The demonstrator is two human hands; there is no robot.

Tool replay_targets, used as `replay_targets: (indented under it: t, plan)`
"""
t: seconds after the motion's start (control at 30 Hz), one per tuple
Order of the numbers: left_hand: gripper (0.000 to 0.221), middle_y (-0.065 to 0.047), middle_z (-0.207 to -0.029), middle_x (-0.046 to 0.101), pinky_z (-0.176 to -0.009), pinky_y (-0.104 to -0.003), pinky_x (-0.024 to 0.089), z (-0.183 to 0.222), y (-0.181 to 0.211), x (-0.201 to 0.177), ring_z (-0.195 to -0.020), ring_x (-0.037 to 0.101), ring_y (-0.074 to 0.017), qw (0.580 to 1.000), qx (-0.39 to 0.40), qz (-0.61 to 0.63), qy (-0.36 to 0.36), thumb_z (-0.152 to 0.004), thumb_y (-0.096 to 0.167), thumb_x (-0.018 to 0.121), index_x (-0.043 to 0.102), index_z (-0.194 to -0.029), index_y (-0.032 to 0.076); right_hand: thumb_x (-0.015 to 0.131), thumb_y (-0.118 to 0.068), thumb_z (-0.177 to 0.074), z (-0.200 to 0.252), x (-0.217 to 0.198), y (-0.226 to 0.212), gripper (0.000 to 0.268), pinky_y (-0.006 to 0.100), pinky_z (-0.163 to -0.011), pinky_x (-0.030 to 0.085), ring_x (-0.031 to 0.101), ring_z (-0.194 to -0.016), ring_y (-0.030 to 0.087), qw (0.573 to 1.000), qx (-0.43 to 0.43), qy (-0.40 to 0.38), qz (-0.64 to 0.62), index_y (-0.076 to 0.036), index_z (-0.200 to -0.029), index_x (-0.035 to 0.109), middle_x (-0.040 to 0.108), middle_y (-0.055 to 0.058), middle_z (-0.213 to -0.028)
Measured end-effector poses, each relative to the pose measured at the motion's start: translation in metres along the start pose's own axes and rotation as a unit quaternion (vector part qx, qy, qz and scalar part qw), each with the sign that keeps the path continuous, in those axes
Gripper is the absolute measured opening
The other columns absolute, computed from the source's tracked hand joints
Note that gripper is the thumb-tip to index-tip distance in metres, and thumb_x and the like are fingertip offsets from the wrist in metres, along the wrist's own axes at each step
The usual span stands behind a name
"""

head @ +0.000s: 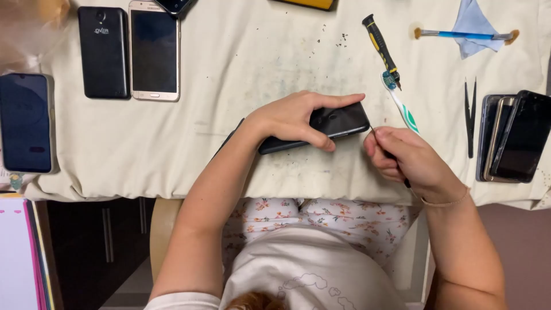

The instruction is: Using a small prying tool to separate the back cover from a smartphone frame during a repair process.

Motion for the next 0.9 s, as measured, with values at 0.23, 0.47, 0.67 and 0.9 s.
replay_targets:
  t: [0.23, 0.47, 0.67, 0.9]
  plan:
    - [0.091, -0.003, -0.137, 0.073, -0.098, -0.034, 0.053, -0.007, -0.007, -0.003, -0.117, 0.072, -0.0247, 0.995, -0.031, 0.098, 0.005, -0.063, 0.042, 0.083, 0.052, -0.149, 0.035, 0.038, -0.026, -0.113, -0.022, 0.000, 0.022, 0.044, 0.019, -0.024, 0.018, 0.013, -0.035, 0.003, 0.981, -0.107, -0.067, -0.148, -0.010, -0.072, 0.039, 0.019, -0.006, -0.054]
    - [0.092, -0.002, -0.095, 0.079, -0.072, -0.022, 0.047, -0.008, 0.001, -0.003, -0.084, 0.064, -0.0125, 0.990, -0.025, 0.138, -0.032, -0.062, 0.037, 0.081, 0.054, -0.149, 0.030, 0.041, -0.021, -0.113, -0.012, -0.009, 0.010, 0.044, 0.021, -0.037, 0.030, 0.030, -0.040, 0.009, 0.972, -0.191, 0.028, 0.133, -0.008, -0.072, 0.050, 0.038, 0.000, -0.049]
    - [0.093, 0.003, -0.111, 0.074, -0.074, -0.023, 0.047, -0.007, 0.002, 0.003, -0.085, 0.062, -0.0129, 0.996, -0.053, 0.064, -0.039, -0.065, 0.035, 0.078, 0.046, -0.153, 0.036, 0.044, -0.032, -0.111, 0.002, -0.010, -0.002, 0.043, 0.022, -0.035, 0.014, 0.017, -0.043, 0.006, 0.998, 0.041, -0.039, 0.013, -0.013, -0.072, 0.040, 0.025, -0.004, -0.056]
    - [0.097, 0.004, -0.097, 0.066, -0.069, -0.025, 0.043, -0.004, 0.008, 0.005, -0.078, 0.056, -0.0155, 0.993, -0.102, -0.030, -0.059, -0.068, 0.036, 0.074, 0.038, -0.158, 0.042, 0.046, -0.031, -0.113, 0.008, -0.019, -0.034, 0.049, 0.028, -0.042, 0.019, 0.022, -0.053, 0.012, 0.961, 0.146, -0.065, 0.225, -0.010, -0.070, 0.037, 0.031, 0.001, -0.064]
Point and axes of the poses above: each hand's wrist, its own z-axis away from the middle knuckle, its own x-axis out of the palm, y = z × x, the point moved 6 cm from there along -z, towards the middle knuckle
